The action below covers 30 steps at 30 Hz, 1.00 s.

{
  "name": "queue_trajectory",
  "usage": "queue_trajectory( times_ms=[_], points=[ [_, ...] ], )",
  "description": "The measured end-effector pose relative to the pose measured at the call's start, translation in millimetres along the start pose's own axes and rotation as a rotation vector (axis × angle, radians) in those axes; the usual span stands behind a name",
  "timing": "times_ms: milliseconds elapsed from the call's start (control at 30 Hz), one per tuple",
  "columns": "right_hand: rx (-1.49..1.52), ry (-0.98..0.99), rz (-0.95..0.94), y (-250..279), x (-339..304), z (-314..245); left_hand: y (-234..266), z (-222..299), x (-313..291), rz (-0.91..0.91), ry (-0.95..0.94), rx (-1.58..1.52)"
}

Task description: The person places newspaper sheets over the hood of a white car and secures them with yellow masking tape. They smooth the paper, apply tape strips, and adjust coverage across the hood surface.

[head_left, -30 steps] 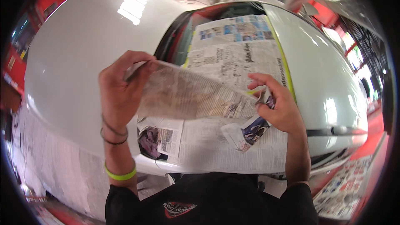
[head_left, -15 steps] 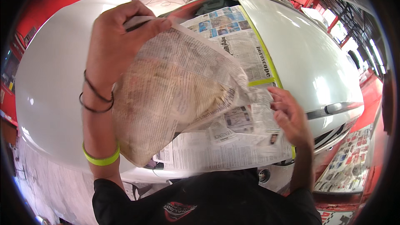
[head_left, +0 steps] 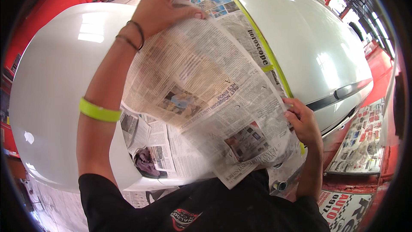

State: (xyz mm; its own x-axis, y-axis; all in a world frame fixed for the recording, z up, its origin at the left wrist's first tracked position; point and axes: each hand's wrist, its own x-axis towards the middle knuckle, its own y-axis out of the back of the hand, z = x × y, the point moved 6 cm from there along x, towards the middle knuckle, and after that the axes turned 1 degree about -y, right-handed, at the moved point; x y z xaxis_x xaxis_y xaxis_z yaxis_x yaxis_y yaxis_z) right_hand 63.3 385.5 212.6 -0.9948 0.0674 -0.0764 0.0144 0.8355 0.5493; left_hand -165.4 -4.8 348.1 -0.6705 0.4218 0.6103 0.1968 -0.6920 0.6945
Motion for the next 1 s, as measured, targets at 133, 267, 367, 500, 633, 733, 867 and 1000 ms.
queue_trajectory(
  times_ms=[133,267,367,500,633,733,867,1000],
  points=[
    [-0.168,-0.098,0.014,33,-10,2,-65,-2,65,0.016,-0.194,0.154],
    [-0.001,-0.19,0.067,44,-26,3,-137,12,110,0.079,-0.358,0.191],
    [0.087,-0.195,0.254,59,-37,32,-191,29,120,0.301,-0.525,0.252],
    [0.242,-0.214,0.369,82,-35,47,-204,109,71,0.367,-0.309,0.202],
    [0.292,-0.23,0.412,94,-42,58,-188,181,-24,0.197,-0.26,-0.11],
    [0.203,-0.223,0.396,100,-35,52,-222,201,-62,-0.022,-0.152,-0.23],
    [0.062,-0.212,0.323,108,-36,35,-287,178,-51,-0.098,-0.119,-0.145],
    [-0.386,-0.126,0.372,114,-39,-9,-316,171,-55,-0.008,-0.161,-0.105]
  ],
)
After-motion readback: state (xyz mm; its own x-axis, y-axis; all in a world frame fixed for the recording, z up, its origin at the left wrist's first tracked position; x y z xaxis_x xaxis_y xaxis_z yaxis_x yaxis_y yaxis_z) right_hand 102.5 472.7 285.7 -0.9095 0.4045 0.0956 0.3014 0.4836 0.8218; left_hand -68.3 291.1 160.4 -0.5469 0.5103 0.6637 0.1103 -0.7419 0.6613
